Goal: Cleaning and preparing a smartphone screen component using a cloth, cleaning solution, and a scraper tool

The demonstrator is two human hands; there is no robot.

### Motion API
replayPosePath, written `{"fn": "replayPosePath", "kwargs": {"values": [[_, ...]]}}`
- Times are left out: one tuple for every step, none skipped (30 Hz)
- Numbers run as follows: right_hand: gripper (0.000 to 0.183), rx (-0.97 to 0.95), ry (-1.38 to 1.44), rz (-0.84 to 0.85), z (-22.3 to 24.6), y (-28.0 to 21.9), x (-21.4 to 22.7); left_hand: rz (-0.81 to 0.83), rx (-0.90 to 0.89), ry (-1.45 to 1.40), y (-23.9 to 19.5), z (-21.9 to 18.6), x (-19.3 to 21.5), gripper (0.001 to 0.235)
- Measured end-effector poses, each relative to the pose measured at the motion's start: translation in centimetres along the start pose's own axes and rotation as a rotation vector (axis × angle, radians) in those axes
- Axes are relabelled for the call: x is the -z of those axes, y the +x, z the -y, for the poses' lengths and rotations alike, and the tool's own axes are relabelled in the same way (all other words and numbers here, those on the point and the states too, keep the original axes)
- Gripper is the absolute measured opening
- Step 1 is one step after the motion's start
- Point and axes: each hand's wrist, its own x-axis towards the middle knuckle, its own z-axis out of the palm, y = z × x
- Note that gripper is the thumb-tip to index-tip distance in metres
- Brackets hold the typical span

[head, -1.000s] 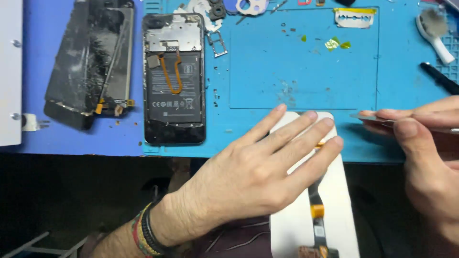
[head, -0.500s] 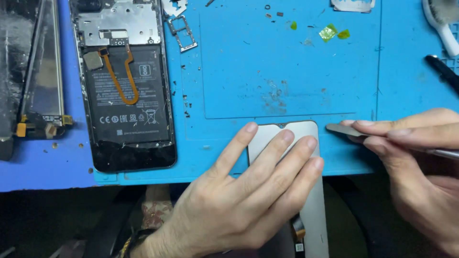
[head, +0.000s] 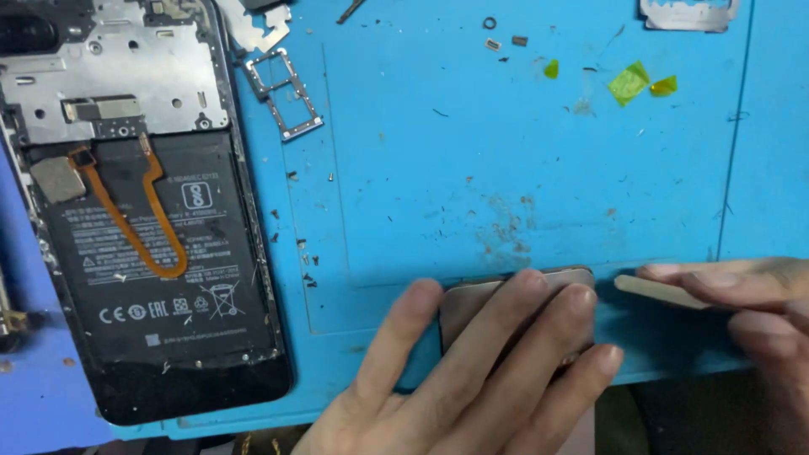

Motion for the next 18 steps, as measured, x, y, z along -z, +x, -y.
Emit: {"fn": "replayPosePath", "kwargs": {"values": [[0.020, -0.085, -0.101, 0.037, 0.6, 0.7, 0.2, -0.036, 0.009, 0.004, 0.1, 0.1, -0.1, 0.054], [0.032, -0.172, -0.205, 0.072, 1.3, 1.4, 0.6, -0.073, 0.017, 0.006, 0.3, 0.1, -0.3, 0.049], [0.032, -0.172, -0.206, 0.072, 1.2, 1.3, 0.6, -0.073, 0.017, 0.005, 0.5, 0.2, -0.2, 0.049], [0.031, -0.182, -0.158, 0.069, 1.2, 1.1, 0.5, -0.053, -0.009, 0.058, 0.6, 0.3, -0.1, 0.052], [0.031, -0.191, -0.110, 0.066, 1.2, 1.0, 0.5, -0.033, -0.035, 0.111, 0.7, 0.4, 0.1, 0.055], [0.031, -0.188, -0.108, 0.067, 0.7, 0.5, 0.7, -0.034, -0.033, 0.114, 0.9, 0.3, 0.2, 0.055], [0.021, -0.060, -0.055, 0.101, 0.3, -0.1, 1.0, -0.073, -0.007, 0.033, 1.2, 0.2, 0.2, 0.040], [0.029, 0.070, -0.001, 0.132, -0.2, -0.6, 1.3, -0.115, 0.016, -0.050, 1.5, 0.1, 0.3, 0.026], [0.029, 0.074, 0.000, 0.131, 0.0, 0.5, 2.3, -0.117, 0.016, -0.047, 1.0, 0.1, -0.1, 0.026], [0.023, 0.002, 0.036, 0.261, 0.2, 1.6, 3.3, -0.159, -0.021, -0.027, 0.6, 0.1, -0.6, 0.034], [0.026, -0.075, 0.074, 0.389, 0.4, 2.7, 4.3, -0.202, -0.058, -0.008, 0.2, 0.1, -1.0, 0.044], [0.026, -0.076, 0.072, 0.387, -0.2, 4.1, 5.0, -0.203, -0.059, -0.009, 0.2, 0.1, -0.8, 0.044], [0.037, -0.231, 0.068, 0.520, -0.7, 5.5, 5.7, -0.210, -0.054, -0.016, 0.3, 0.1, -0.5, 0.043], [0.049, -0.385, 0.062, 0.649, -1.3, 7.1, 6.4, -0.219, -0.050, -0.021, 0.3, 0.1, -0.3, 0.044], [0.049, -0.383, 0.060, 0.646, 0.0, 5.5, 4.3, -0.222, -0.051, -0.021, 0.3, -0.1, -0.2, 0.044], [0.026, -0.141, -0.062, 0.396, 1.2, 3.9, 2.2, -0.190, -0.031, 0.000, 0.2, -0.3, -0.2, 0.043], [0.019, 0.085, -0.181, 0.131, 2.5, 2.3, 0.0, -0.159, -0.010, 0.020, 0.1, -0.4, -0.1, 0.045], [0.019, 0.086, -0.183, 0.132, 2.7, 2.4, 0.0, -0.160, -0.010, 0.019, 0.0, -0.1, -0.2, 0.045]]}}
